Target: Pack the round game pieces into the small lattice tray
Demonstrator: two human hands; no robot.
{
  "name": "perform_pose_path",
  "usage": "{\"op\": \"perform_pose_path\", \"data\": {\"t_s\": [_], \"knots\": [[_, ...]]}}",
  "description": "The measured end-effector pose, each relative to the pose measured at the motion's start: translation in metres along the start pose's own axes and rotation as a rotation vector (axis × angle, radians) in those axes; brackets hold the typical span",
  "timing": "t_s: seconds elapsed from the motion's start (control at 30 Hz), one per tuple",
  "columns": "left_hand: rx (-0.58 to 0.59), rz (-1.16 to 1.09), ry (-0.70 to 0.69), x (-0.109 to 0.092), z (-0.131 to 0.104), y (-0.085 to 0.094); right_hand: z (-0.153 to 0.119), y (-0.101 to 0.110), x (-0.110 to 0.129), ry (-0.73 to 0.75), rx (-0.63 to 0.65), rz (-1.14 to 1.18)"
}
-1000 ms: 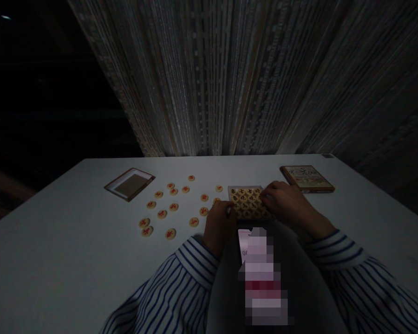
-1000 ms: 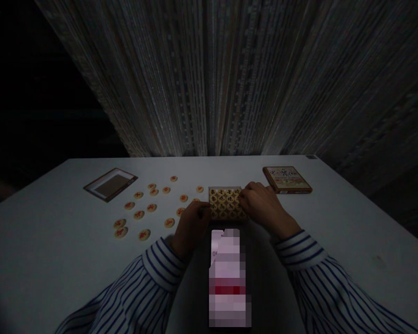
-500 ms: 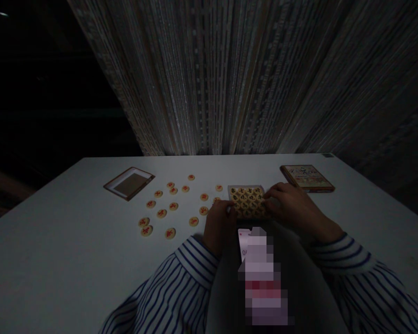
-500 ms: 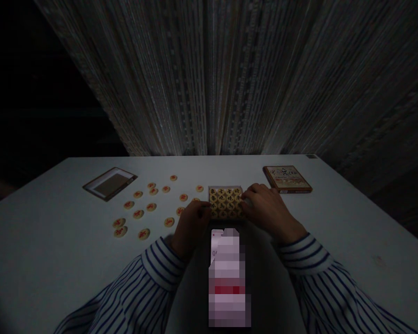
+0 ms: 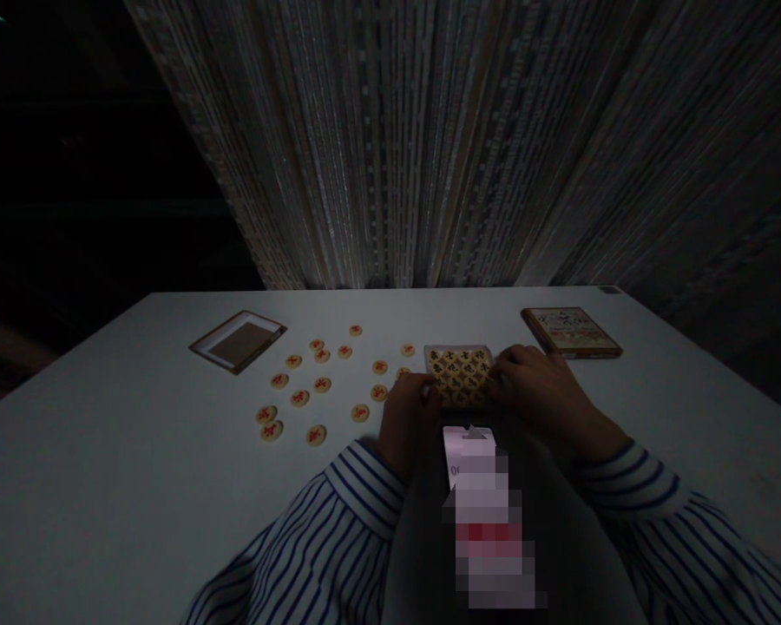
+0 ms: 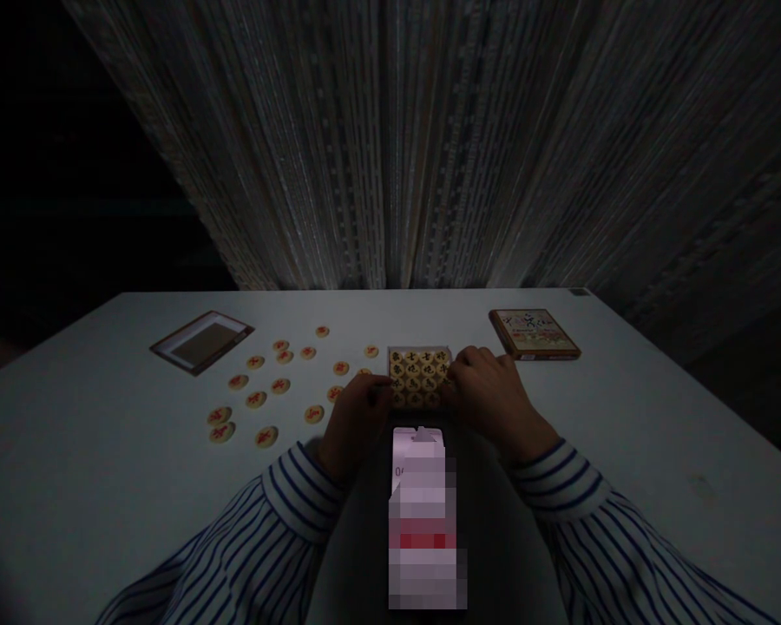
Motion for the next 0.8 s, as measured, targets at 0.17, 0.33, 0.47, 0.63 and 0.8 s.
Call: {"op": "perform_pose_path", "data": {"t_s": [0.17,0.33,0.47,0.63,0.8], "knots": [[-0.003,0.001,-0.008,0.0004,0.0001,-0.0001,0.0,0.0,0.0005,-0.007,0.006,-0.005],[0.014,0.001,0.01,-0.0013,-0.0001,0.0003,0.0014,-0.0024,0.0001,-0.002,0.014,-0.014],[0.019,0.002,0.017,-0.002,-0.0003,0.0007,0.0018,-0.0032,0.0001,-0.01,0.016,-0.018],[-0.001,0.005,-0.002,-0.0014,-0.0001,0.0016,0.0015,-0.0023,0.0008,-0.02,0.02,-0.028],[-0.002,0.006,-0.006,-0.0016,0.0001,0.0009,0.0022,-0.0026,0.0,-0.03,0.033,-0.031]]}}
Point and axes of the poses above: each hand's wrist, its own z-axis towards the middle knuckle, its own y-axis out of the back of the hand, x = y × z, the point moved 5 cm from there along z, towards the middle knuckle, and after that the axes turned 10 degrees about x, right-handed, at the moved point
